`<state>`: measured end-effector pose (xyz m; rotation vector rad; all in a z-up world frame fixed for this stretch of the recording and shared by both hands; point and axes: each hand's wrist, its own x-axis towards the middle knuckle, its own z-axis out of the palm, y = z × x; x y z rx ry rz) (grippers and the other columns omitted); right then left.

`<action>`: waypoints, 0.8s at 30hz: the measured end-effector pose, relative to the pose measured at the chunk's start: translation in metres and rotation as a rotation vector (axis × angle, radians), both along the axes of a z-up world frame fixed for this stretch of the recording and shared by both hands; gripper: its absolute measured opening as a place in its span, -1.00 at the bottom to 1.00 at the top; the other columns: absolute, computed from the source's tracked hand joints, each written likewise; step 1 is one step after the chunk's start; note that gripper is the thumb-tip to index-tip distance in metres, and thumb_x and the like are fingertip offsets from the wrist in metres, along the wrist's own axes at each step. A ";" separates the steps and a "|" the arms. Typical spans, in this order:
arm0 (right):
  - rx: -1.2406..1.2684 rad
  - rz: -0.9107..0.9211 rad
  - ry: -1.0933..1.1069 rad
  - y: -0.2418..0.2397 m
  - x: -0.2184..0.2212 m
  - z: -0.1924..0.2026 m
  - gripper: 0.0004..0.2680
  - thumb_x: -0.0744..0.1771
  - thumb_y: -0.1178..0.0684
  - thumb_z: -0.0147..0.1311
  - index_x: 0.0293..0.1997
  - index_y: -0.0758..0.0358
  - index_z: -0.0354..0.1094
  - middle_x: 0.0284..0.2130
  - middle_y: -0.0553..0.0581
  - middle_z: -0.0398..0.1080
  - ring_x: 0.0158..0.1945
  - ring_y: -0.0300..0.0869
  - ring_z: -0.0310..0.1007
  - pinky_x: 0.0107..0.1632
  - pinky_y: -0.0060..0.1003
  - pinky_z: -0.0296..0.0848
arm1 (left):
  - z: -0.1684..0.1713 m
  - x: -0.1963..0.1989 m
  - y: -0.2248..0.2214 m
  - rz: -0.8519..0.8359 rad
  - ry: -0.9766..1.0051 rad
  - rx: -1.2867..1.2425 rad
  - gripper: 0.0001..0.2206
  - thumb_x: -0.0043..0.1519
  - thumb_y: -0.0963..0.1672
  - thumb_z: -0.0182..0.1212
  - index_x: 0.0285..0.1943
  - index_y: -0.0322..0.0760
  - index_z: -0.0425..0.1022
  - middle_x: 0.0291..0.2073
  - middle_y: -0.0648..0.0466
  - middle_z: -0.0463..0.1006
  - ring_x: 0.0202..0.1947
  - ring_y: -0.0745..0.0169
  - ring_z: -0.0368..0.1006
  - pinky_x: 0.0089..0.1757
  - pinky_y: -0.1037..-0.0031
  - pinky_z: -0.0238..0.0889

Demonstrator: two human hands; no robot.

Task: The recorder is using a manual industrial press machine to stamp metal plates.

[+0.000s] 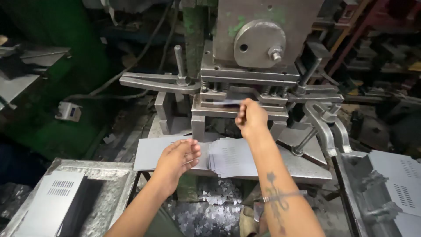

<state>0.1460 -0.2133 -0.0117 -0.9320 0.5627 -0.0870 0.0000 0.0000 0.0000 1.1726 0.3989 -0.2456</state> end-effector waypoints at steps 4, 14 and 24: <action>-0.112 0.037 -0.222 -0.018 -0.072 -0.020 -0.85 0.31 0.10 0.07 -0.48 0.27 0.30 -0.70 0.07 0.20 -0.69 -0.20 0.08 -0.58 -0.32 0.14 | 0.009 0.001 0.009 0.043 -0.020 -0.020 -0.74 0.41 -0.10 0.04 0.04 -0.45 0.50 -0.20 -0.06 0.55 -0.19 0.17 0.44 -0.09 0.34 0.34; -0.104 0.795 -0.211 -0.070 -0.143 -0.051 -0.89 0.28 0.25 -0.05 -0.36 0.49 0.41 -0.82 0.03 0.22 -0.84 -0.34 -0.07 -0.74 -0.45 -0.10 | 0.033 -0.001 -0.012 -0.308 0.017 0.241 -0.61 0.27 -0.06 0.11 0.14 -0.47 0.52 -0.09 -0.19 0.64 -0.13 0.06 0.54 -0.08 0.35 0.42; -0.025 0.332 -0.349 -0.035 -0.143 -0.054 -0.82 0.35 0.18 0.10 0.01 0.42 0.30 -0.36 0.19 0.50 -0.56 -0.28 0.22 -0.49 -0.38 0.28 | 0.025 0.030 -0.032 0.051 -0.149 -0.227 -0.86 0.35 -0.26 0.03 0.01 -0.56 0.32 -0.09 -0.23 0.49 -0.04 0.02 0.48 0.07 0.31 0.45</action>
